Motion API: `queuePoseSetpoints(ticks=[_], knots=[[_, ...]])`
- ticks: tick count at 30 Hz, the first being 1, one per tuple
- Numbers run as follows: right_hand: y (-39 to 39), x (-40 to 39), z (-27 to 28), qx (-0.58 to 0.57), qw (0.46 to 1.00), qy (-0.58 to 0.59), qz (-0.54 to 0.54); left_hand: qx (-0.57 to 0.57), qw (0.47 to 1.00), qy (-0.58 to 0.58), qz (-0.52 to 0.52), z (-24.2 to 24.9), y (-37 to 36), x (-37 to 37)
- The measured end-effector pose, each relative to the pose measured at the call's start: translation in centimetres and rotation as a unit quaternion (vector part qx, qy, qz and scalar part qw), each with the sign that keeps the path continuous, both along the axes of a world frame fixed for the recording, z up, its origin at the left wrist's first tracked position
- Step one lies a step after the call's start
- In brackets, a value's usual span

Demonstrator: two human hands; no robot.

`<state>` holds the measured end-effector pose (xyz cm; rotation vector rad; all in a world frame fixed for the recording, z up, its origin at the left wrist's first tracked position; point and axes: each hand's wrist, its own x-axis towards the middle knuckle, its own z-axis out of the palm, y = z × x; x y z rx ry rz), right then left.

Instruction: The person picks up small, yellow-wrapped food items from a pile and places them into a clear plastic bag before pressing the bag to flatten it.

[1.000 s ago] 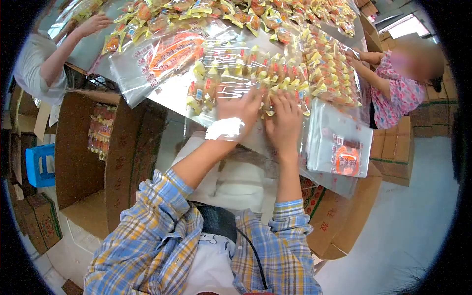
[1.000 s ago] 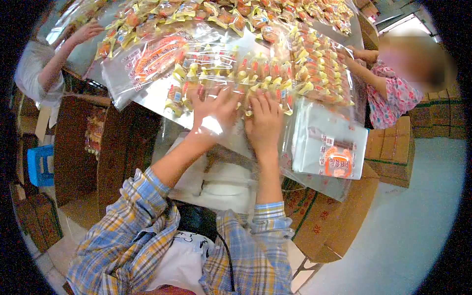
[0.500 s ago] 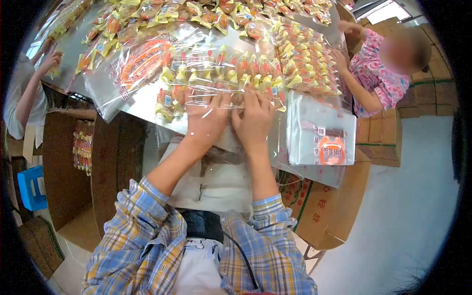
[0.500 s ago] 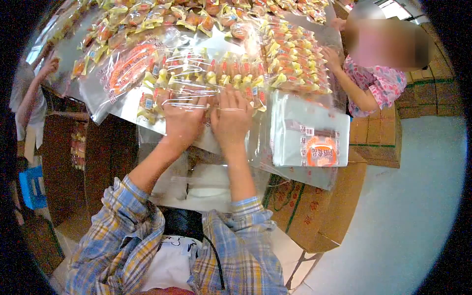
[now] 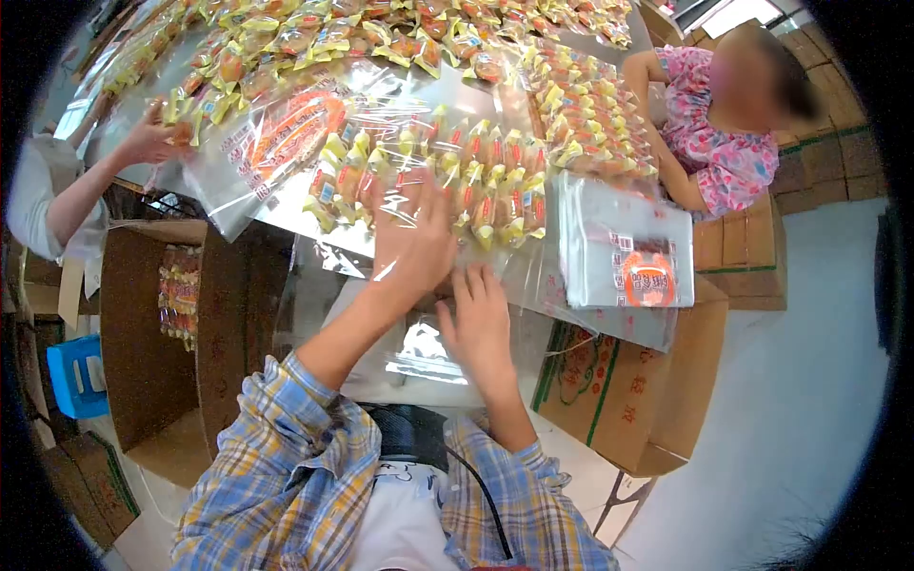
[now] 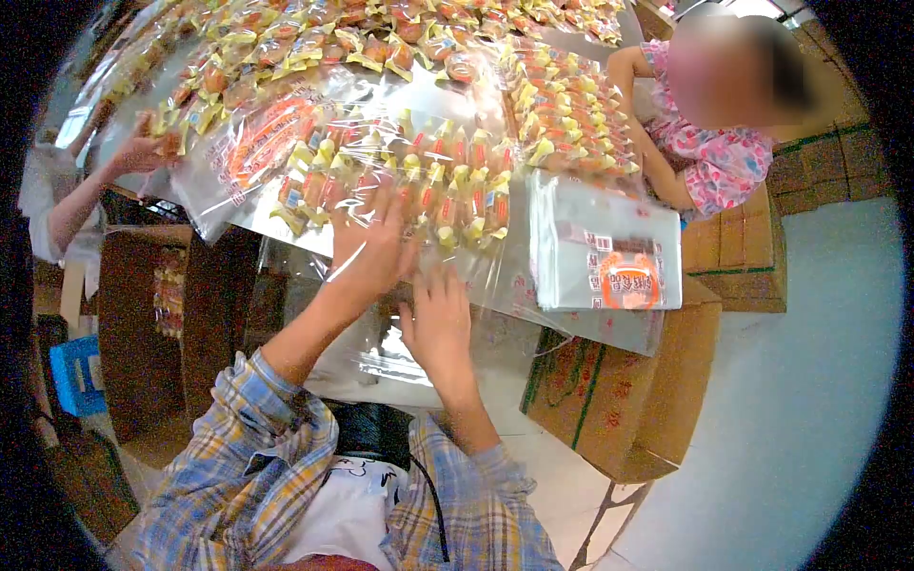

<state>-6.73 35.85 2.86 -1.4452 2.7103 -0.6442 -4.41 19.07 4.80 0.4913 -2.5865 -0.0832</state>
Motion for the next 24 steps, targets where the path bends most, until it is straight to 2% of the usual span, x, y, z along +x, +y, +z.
queuePoseSetpoints(ticks=[1, 2, 5, 6, 7, 10, 13, 14, 21, 22, 24], knots=[[0.0, 0.2, 0.2, 0.001, 1.0, 0.0, 0.006, -0.008, 1.0, -0.003, -0.004, 0.1, 0.2, 0.1], [-0.2, 0.4, 0.3, -0.005, 1.0, 0.002, 0.011, 0.067, 0.995, -0.009, -0.074, -1.2, 0.1, -0.1], [-0.4, 0.6, 0.6, -0.031, 0.999, -0.02, 0.013, -0.062, 0.989, 0.049, -0.128, -2.0, 0.6, -0.7], [-0.4, 0.3, 0.8, -0.046, 0.998, -0.05, 0.008, -0.012, 0.991, 0.089, -0.095, -2.2, 0.9, -1.4], [-0.4, -0.1, 1.0, -0.06, 0.995, -0.081, 0.002, -0.003, 0.993, 0.078, -0.083, -2.5, 1.2, -1.7], [-0.5, -1.8, 0.6, -0.122, 0.99, 0.056, -0.037, -0.007, 0.998, 0.033, -0.05, -1.8, 1.8, -2.6], [-1.8, -2.7, 1.8, -0.104, 0.984, 0.104, -0.101, -0.032, 0.993, 0.088, -0.071, -2.5, 1.8, -2.7], [-2.2, -3.5, 1.7, -0.097, 0.983, 0.117, -0.106, -0.028, 0.992, 0.086, -0.083, -4.6, 1.6, -3.5], [-4.6, -7.0, -0.4, -0.077, 0.975, 0.155, -0.138, -0.058, 0.995, 0.059, -0.056, -2.7, 1.7, -3.5], [-5.0, -7.4, -0.7, -0.021, 0.965, 0.206, -0.161, -0.056, 0.996, 0.038, -0.064, -2.5, 1.5, -3.0], [-5.6, -8.7, -1.1, -0.002, 0.97, 0.195, -0.144, -0.048, 0.995, 0.06, -0.063, -2.7, 1.5, -3.3]])
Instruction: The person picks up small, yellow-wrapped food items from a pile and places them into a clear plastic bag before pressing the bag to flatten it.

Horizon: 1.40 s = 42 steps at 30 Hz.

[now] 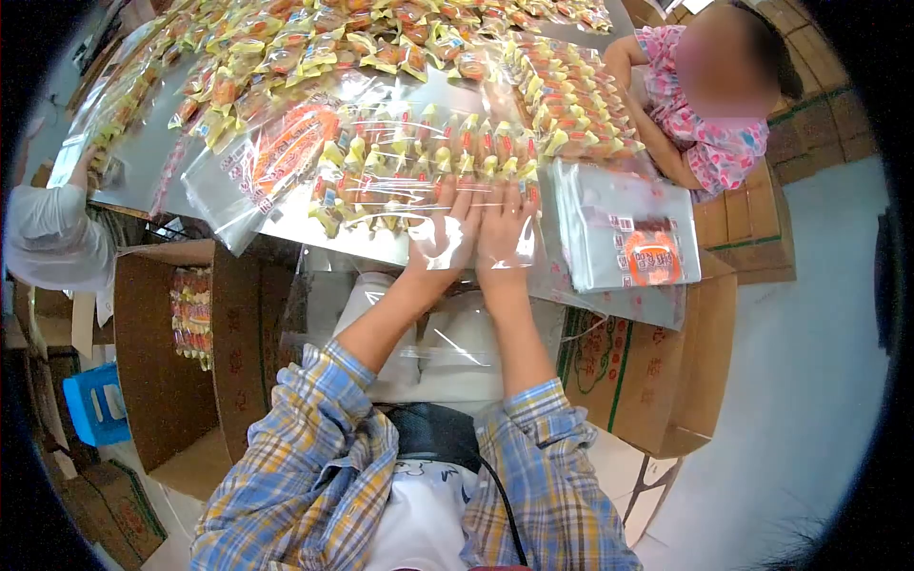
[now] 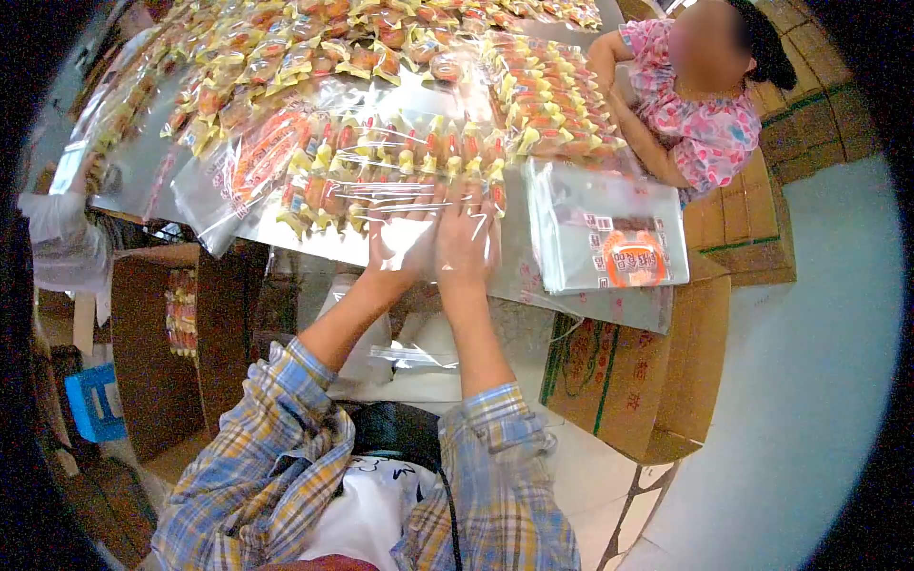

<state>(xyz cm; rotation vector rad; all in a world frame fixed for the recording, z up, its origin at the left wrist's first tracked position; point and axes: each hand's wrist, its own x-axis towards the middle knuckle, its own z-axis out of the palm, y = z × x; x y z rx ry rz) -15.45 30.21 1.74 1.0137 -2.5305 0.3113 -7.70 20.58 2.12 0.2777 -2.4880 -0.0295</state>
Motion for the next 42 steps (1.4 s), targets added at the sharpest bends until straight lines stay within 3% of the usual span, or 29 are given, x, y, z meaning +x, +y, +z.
queuePoseSetpoints(ticks=[2, 6, 8, 11, 17, 20, 25, 29, 32, 35, 36, 38, 40, 42], knots=[[-0.2, 1.5, 2.6, 0.034, 0.998, 0.046, -0.013, 0.026, 0.999, 0.022, -0.002, -1.5, 0.1, -0.5], [-0.2, 1.1, 1.2, 0.005, 0.996, 0.032, -0.08, -0.017, 0.999, 0.022, 0.026, -1.3, 0.0, -0.9], [-0.4, 1.3, 1.5, 0.036, 0.994, 0.023, -0.102, 0.108, 0.994, -0.024, 0.001, -3.7, 0.1, -2.0], [0.2, 0.8, 0.7, 0.011, 0.994, 0.08, -0.07, 0.006, 0.999, 0.024, 0.03, -0.6, 0.4, -0.6], [0.2, 0.2, 2.1, 0.135, 0.982, -0.049, -0.124, 0.028, 0.999, 0.022, 0.012, -1.1, 0.4, -1.0], [1.3, 0.1, 2.3, 0.111, 0.991, 0.01, -0.069, -0.006, 0.999, 0.045, 0.017, -2.3, -0.2, -1.7], [2.0, 0.6, 2.2, 0.115, 0.991, -0.033, -0.064, 0.035, 0.997, 0.07, -0.007, -1.3, -0.3, -0.8], [1.6, 1.5, 3.4, 0.132, 0.984, -0.102, -0.065, 0.0, 0.999, 0.038, 0.004, -1.6, -0.5, -1.0], [1.7, 1.7, 2.4, 0.136, 0.989, -0.041, -0.048, 0.015, 1.0, 0.006, -0.011, -1.1, -0.8, -1.0], [2.7, 4.4, 4.2, 0.138, 0.976, -0.169, -0.008, -0.002, 0.999, -0.034, -0.013, 0.1, -0.4, 0.1], [3.9, 5.3, 2.5, 0.059, 0.991, -0.115, 0.046, -0.007, 0.999, -0.027, -0.015, 0.7, -0.2, 0.4], [6.5, 7.8, 3.7, -0.026, 0.972, -0.139, 0.189, -0.011, 0.998, -0.055, -0.005, 0.7, 0.0, 0.7], [9.8, 9.6, 3.6, -0.037, 0.959, -0.119, 0.255, 0.002, 0.999, -0.038, -0.024, 0.1, 0.5, 0.6], [10.9, 9.9, 3.6, -0.096, 0.971, -0.074, 0.204, -0.004, 0.998, -0.002, -0.056, 0.2, 0.5, -0.2]])
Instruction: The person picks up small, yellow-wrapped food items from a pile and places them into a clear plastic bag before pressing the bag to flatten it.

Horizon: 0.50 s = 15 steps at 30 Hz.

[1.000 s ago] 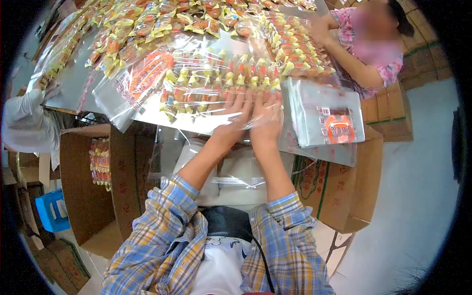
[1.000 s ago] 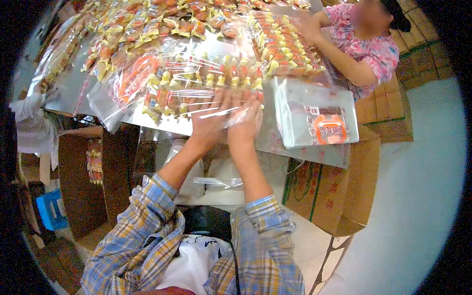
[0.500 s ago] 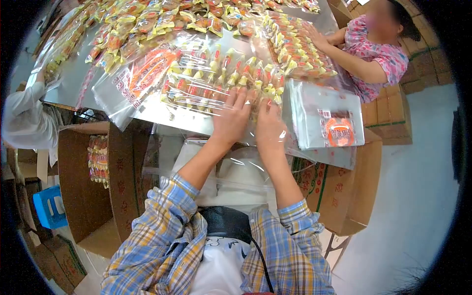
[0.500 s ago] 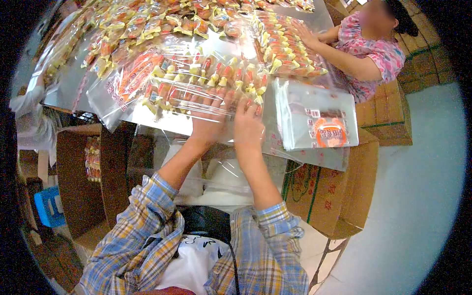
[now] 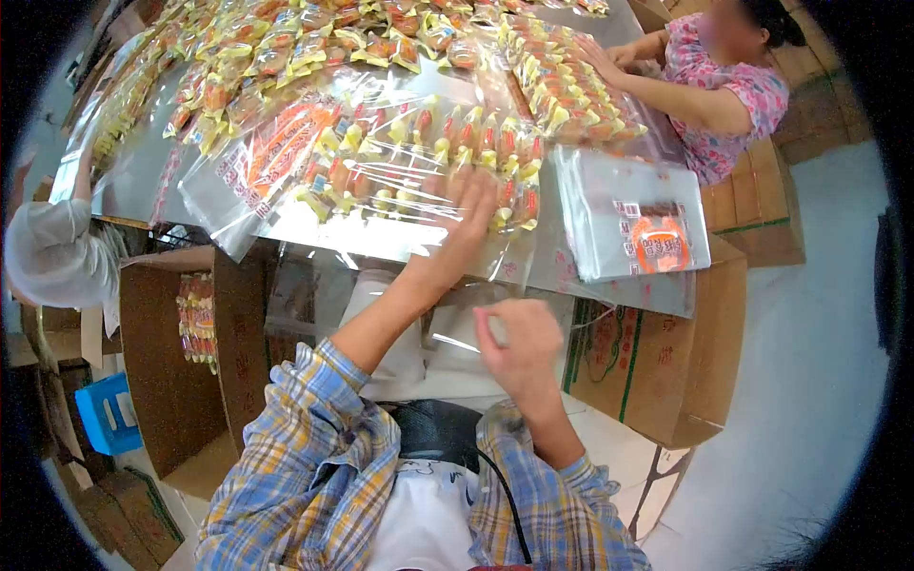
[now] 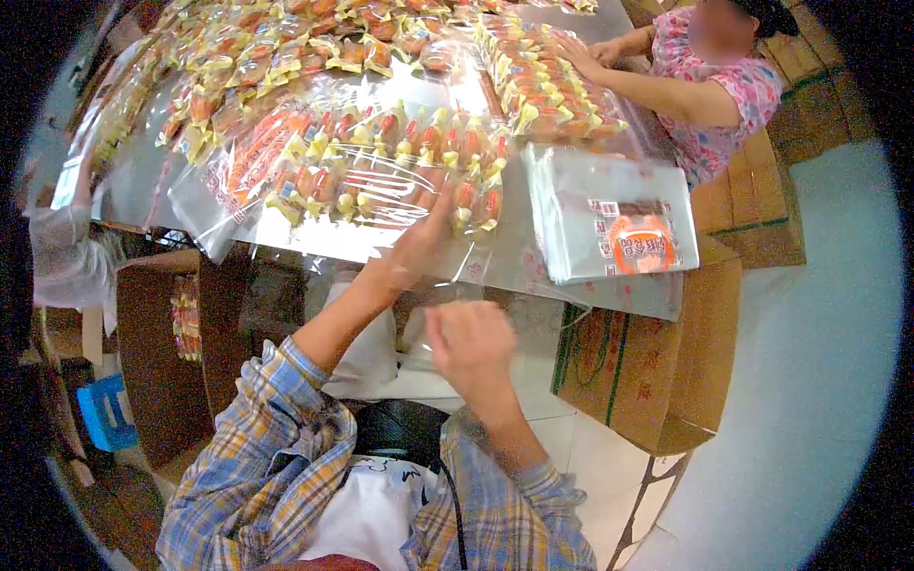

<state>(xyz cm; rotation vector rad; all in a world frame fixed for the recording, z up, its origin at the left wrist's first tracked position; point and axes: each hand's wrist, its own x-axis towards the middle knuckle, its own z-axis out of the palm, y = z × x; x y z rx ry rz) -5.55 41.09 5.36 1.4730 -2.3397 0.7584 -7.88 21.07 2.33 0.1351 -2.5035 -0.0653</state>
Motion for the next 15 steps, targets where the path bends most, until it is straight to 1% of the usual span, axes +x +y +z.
queuePoseSetpoints(ticks=[1, 2, 3, 4, 7, 8, 11, 12, 15], knots=[[0.1, 0.0, 0.3, -0.047, 0.995, 0.015, -0.091, -0.009, 1.0, 0.013, -0.023, -0.1, 0.2, -0.3], [0.2, -0.1, 0.4, -0.064, 0.987, 0.013, -0.146, -0.018, 0.998, 0.024, -0.046, -0.2, 0.7, -0.5], [0.3, -0.2, 0.4, -0.08, 0.976, 0.007, -0.2, -0.027, 0.997, 0.036, -0.068, -0.4, 1.0, -0.7], [0.1, -0.7, 0.5, -0.069, 0.974, -0.014, -0.217, 0.006, 0.997, 0.027, -0.068, -0.5, 1.2, -0.8], [-0.4, -2.0, -0.3, -0.072, 0.968, -0.121, -0.209, 0.036, 0.995, -0.048, -0.084, -1.7, 0.4, -1.8], [-0.1, -1.7, -0.8, -0.075, 0.963, -0.167, -0.197, 0.046, 0.996, 0.006, -0.077, -2.1, 1.0, -1.6], [0.4, -2.9, -1.2, -0.127, 0.957, -0.16, -0.204, 0.03, 0.996, -0.067, -0.054, -0.3, 1.6, -1.9], [0.4, -3.1, -0.9, -0.134, 0.958, -0.157, -0.2, 0.04, 0.996, -0.065, -0.041, -0.1, 2.2, -1.8], [0.4, -3.7, 0.0, -0.151, 0.956, -0.149, -0.201, -0.029, 0.998, -0.047, -0.038, 0.3, 2.4, -1.3]])
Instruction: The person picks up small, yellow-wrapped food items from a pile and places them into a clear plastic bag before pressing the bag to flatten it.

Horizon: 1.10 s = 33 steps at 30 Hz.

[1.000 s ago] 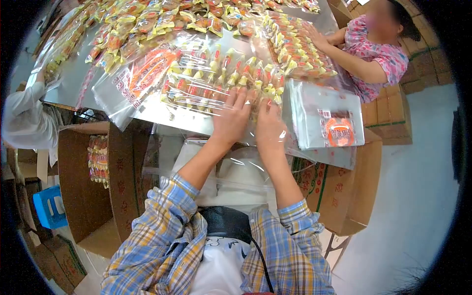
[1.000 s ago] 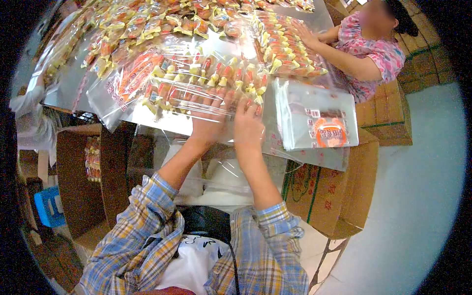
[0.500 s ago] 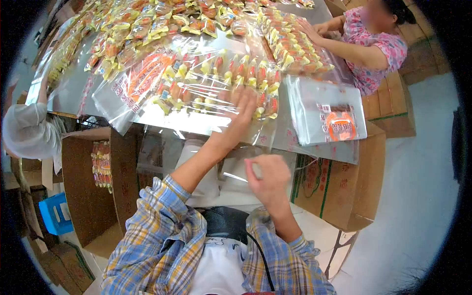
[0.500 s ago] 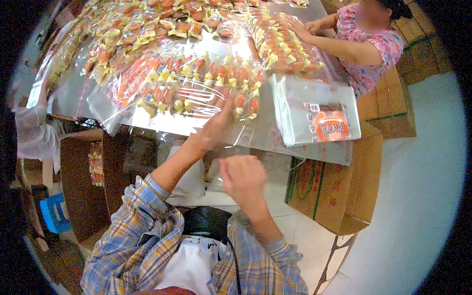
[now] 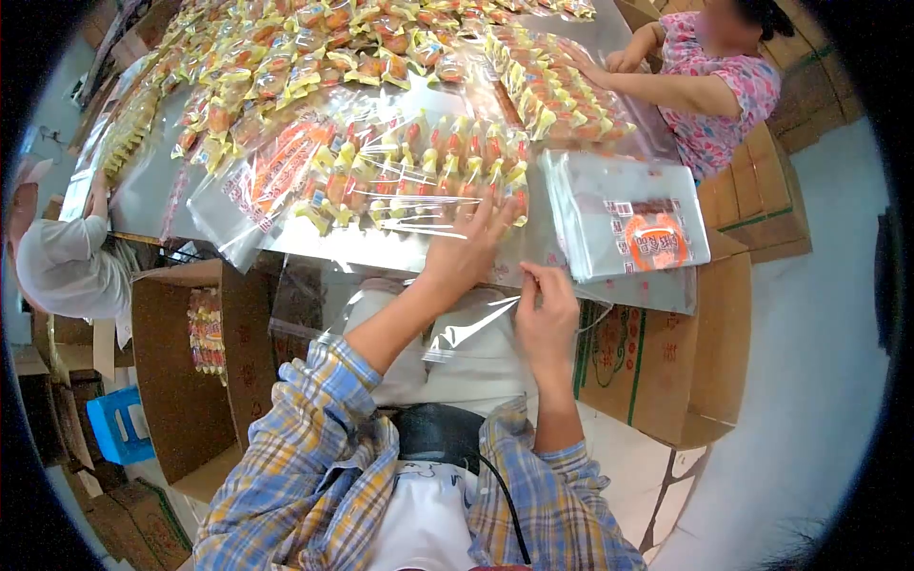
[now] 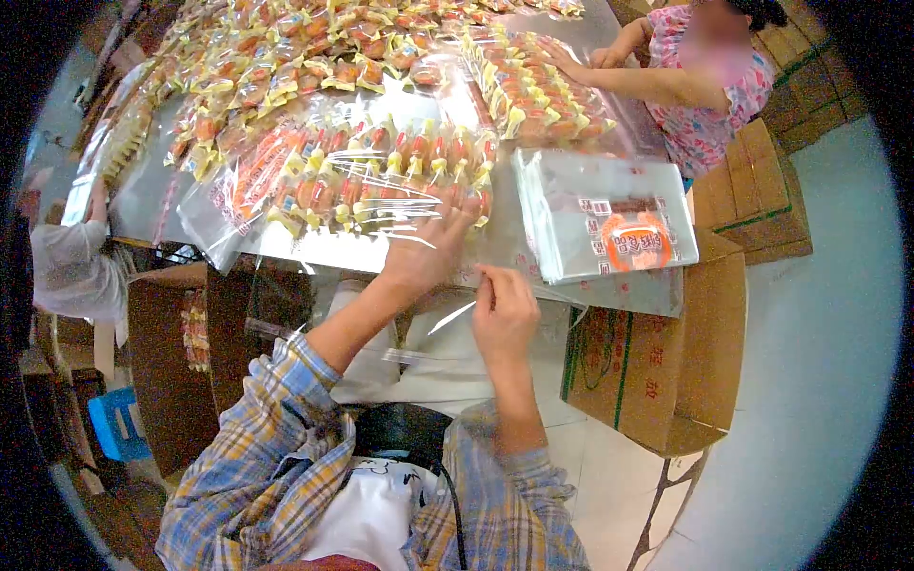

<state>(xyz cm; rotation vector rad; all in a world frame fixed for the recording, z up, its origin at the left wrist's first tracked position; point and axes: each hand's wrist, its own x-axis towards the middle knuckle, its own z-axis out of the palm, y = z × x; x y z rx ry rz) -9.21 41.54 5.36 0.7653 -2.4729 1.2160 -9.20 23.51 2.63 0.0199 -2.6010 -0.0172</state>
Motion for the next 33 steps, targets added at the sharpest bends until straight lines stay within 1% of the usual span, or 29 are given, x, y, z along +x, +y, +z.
queuePoseSetpoints(ticks=[1, 4, 5, 8, 9, 12, 13, 16, 17, 20, 21, 23, 24, 26, 28, 29, 31, 33], knots=[[0.1, -0.3, 0.2, -0.002, 1.0, 0.001, -0.003, 0.031, 0.999, -0.007, -0.008, -0.1, 0.1, 0.1], [0.1, -1.6, 1.0, 0.014, 1.0, 0.003, -0.003, 0.058, 0.997, -0.049, 0.026, 0.0, 0.7, -0.8], [0.1, -2.1, 1.3, 0.022, 1.0, 0.005, -0.003, 0.058, 0.998, -0.022, 0.022, -0.6, 0.8, -0.9], [1.0, -3.1, 0.5, 0.029, 1.0, 0.009, -0.008, 0.101, 0.994, 0.004, 0.045, -1.5, 1.9, -2.3], [1.3, -3.1, 0.2, 0.03, 1.0, -0.006, -0.007, 0.128, 0.99, -0.041, 0.036, -0.2, 1.7, -1.9], [2.0, -2.5, -0.2, 0.025, 0.998, -0.053, -0.013, 0.134, 0.991, 0.003, 0.018, 0.0, 1.4, -1.2], [2.1, -2.2, -0.2, 0.017, 0.997, -0.071, -0.024, 0.071, 0.997, 0.011, 0.005, 0.5, 1.0, -0.1], [2.1, -2.3, -0.6, -0.005, 0.993, -0.097, -0.065, 0.143, 0.989, 0.025, -0.003, 1.0, 1.4, 2.6], [2.3, -2.2, -0.7, -0.01, 0.991, -0.104, -0.084, 0.19, 0.981, -0.038, -0.02, 1.4, 1.4, 4.4], [2.8, -0.8, 1.0, 0.079, 0.992, 0.04, -0.085, 0.179, 0.979, 0.023, -0.097, 0.6, 1.1, 11.0], [3.4, -0.1, 0.3, 0.075, 0.993, 0.072, -0.049, 0.173, 0.977, 0.038, -0.119, 0.3, 1.0, 13.4], [3.7, 2.3, -0.5, 0.06, 0.989, 0.042, 0.13, 0.214, 0.968, 0.076, -0.105, 0.2, 0.3, 17.5], [3.3, 3.5, -0.8, 0.053, 0.974, 0.024, 0.217, 0.215, 0.97, 0.104, -0.053, 0.2, -0.6, 19.0], [-0.2, 5.0, 0.2, 0.112, 0.932, 0.045, 0.342, 0.213, 0.963, 0.158, 0.052, 0.2, -1.7, 21.5], [-4.0, 6.2, 0.6, 0.136, 0.934, 0.028, 0.329, 0.19, 0.945, 0.173, 0.202, 3.4, -3.2, 21.7], [-5.7, 6.3, 0.2, 0.148, 0.93, 0.052, 0.332, 0.173, 0.928, 0.181, 0.274, 4.5, -4.2, 21.6], [-8.7, 6.7, -0.9, 0.169, 0.922, 0.099, 0.335, 0.363, 0.89, 0.1, 0.258, 3.4, -6.1, 22.3], [-11.8, 6.9, -0.9, 0.147, 0.917, 0.131, 0.346, 0.527, 0.822, 0.039, 0.214, 2.4, -7.5, 22.8]])
